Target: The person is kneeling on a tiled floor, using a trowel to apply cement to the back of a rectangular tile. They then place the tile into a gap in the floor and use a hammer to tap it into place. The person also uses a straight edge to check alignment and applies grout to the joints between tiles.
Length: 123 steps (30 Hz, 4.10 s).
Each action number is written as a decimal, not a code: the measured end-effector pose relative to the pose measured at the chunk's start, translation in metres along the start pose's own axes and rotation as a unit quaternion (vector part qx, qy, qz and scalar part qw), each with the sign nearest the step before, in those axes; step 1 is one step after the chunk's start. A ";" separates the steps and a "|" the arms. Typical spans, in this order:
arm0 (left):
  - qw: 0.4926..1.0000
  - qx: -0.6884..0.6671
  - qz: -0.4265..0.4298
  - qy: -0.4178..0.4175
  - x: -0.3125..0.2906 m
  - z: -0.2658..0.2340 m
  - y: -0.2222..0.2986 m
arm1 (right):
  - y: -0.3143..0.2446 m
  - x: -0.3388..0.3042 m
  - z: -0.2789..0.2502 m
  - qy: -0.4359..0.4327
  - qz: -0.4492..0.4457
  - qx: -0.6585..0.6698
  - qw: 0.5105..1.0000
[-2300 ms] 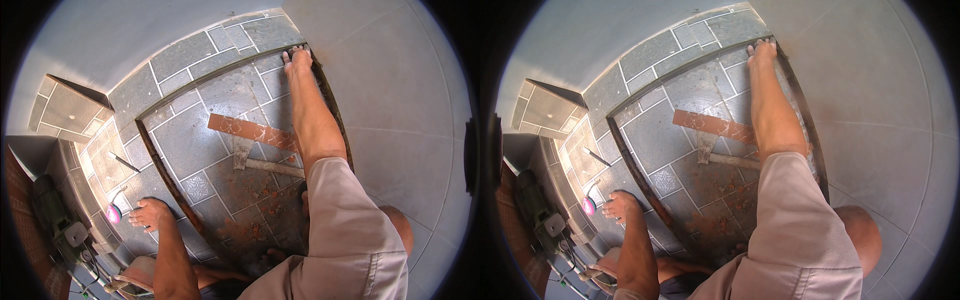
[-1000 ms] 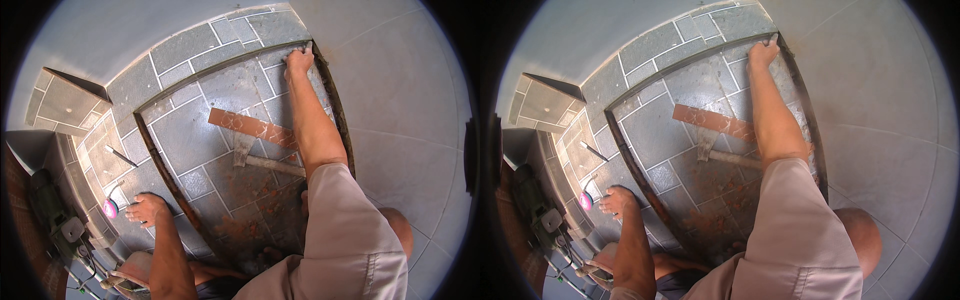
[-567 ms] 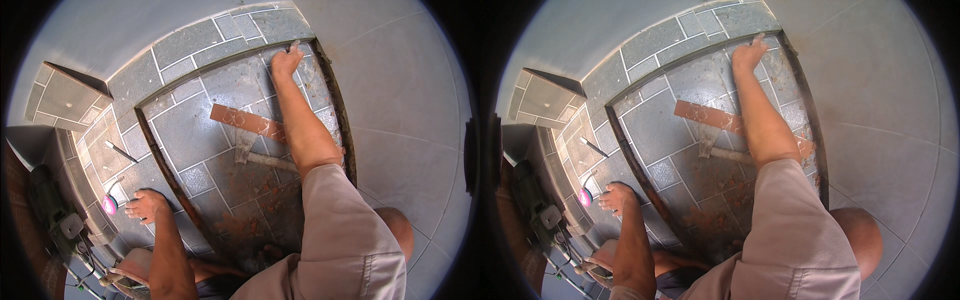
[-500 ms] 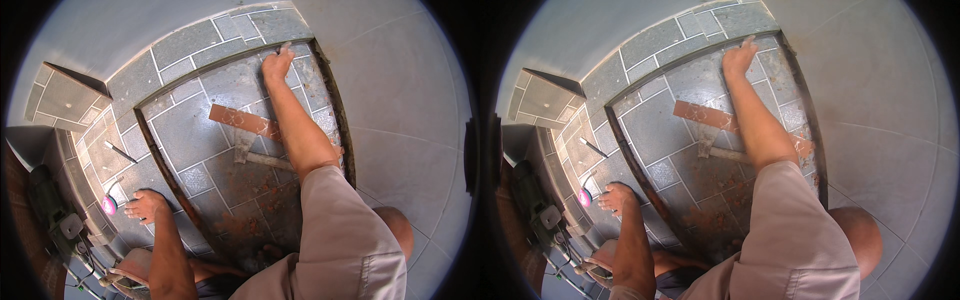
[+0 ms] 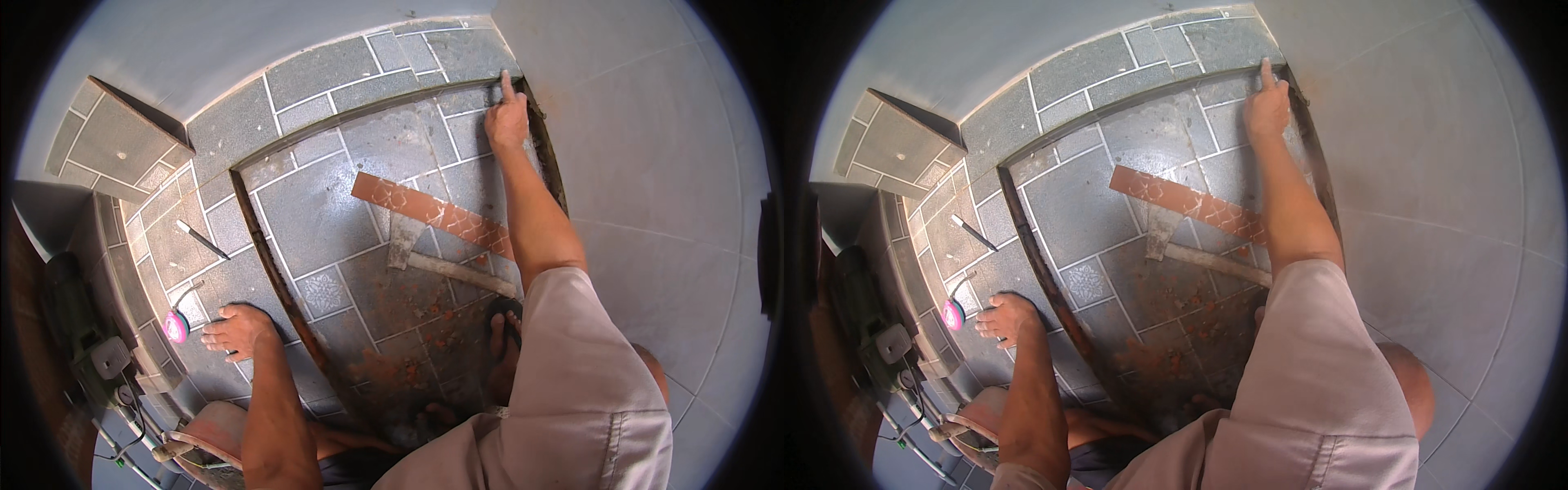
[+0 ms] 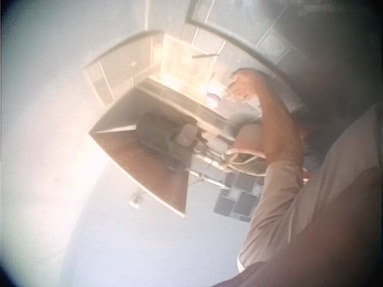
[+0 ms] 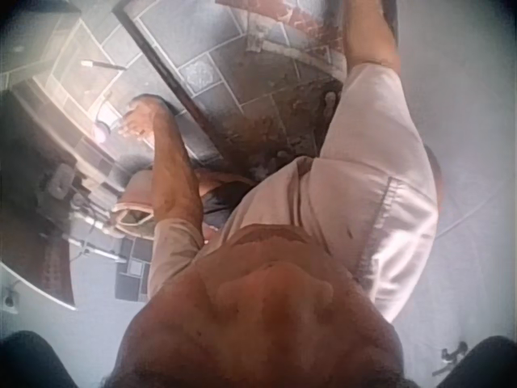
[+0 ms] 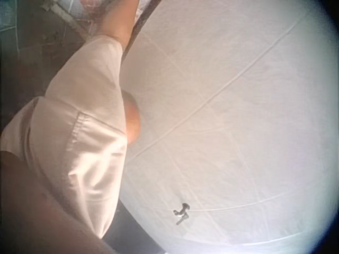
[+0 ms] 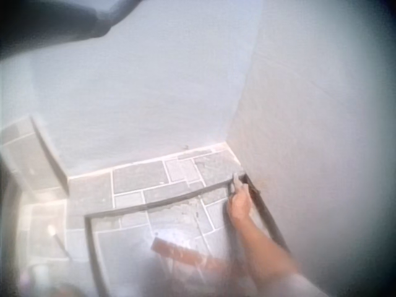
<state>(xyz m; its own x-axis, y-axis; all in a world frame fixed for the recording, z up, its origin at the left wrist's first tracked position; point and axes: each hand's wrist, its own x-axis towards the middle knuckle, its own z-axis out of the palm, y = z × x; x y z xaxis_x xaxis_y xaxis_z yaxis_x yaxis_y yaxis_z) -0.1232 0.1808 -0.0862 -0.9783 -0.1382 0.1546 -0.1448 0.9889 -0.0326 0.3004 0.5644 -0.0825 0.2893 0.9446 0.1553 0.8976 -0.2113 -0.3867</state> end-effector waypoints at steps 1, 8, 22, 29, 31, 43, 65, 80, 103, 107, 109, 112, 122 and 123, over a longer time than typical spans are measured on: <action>1.000 0.001 0.001 -0.003 -0.002 0.000 0.001 | -0.003 -0.007 0.005 0.017 -0.030 -0.003 0.999; 0.999 0.011 -0.007 -0.047 -0.003 -0.018 0.006 | -0.076 -0.080 0.013 -0.074 -0.114 0.059 0.989; 0.999 0.023 0.003 -0.035 -0.005 -0.013 0.005 | -0.125 -0.064 0.026 -0.062 0.109 0.159 0.979; 1.000 0.013 0.013 -0.019 -0.002 -0.008 0.002 | -0.178 -0.057 0.029 -0.181 0.230 0.175 0.940; 0.999 0.014 0.016 -0.027 -0.007 -0.014 0.005 | -0.192 -0.070 0.030 -0.206 0.245 0.158 0.934; 0.999 0.002 0.026 -0.023 -0.013 -0.010 0.007 | -0.318 -0.156 0.112 -0.406 0.177 0.118 0.889; 0.999 -0.013 0.039 -0.009 -0.026 0.005 0.010 | 0.039 0.143 0.033 -0.078 0.207 -0.009 0.975; 1.000 0.008 0.025 0.012 0.002 -0.004 -0.004 | -0.096 0.044 0.050 -0.326 0.143 0.087 0.930; 1.000 0.002 0.023 0.003 -0.001 -0.008 -0.002 | -0.323 -0.167 0.107 -0.433 -0.047 -0.038 0.899; 1.000 -0.009 0.027 0.003 -0.006 -0.008 0.002 | -0.366 -0.211 0.126 -0.428 -0.137 -0.110 0.887; 0.999 0.018 0.003 0.027 0.019 -0.010 -0.027 | -0.408 -0.264 0.098 -0.483 -0.292 -0.134 0.814; 0.995 -0.060 0.069 -0.046 -0.050 -0.026 0.049 | -0.373 -0.172 0.146 -0.394 -0.294 -0.360 0.793; 1.000 -0.002 0.029 0.003 -0.004 -0.008 -0.003 | -0.261 -0.209 0.024 -0.247 0.105 0.179 0.946; 1.000 -0.005 0.029 0.000 -0.004 -0.010 -0.001 | -0.249 -0.197 0.019 -0.237 0.115 0.157 0.952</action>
<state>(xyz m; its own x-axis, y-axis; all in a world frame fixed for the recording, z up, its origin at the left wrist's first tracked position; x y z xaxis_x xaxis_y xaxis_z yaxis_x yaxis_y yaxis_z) -0.1176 0.1807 -0.0766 -0.9850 -0.0801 0.1528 -0.0858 0.9958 -0.0313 0.0140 0.4359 -0.0337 0.2172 0.9054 -0.3647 0.6636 -0.4110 -0.6251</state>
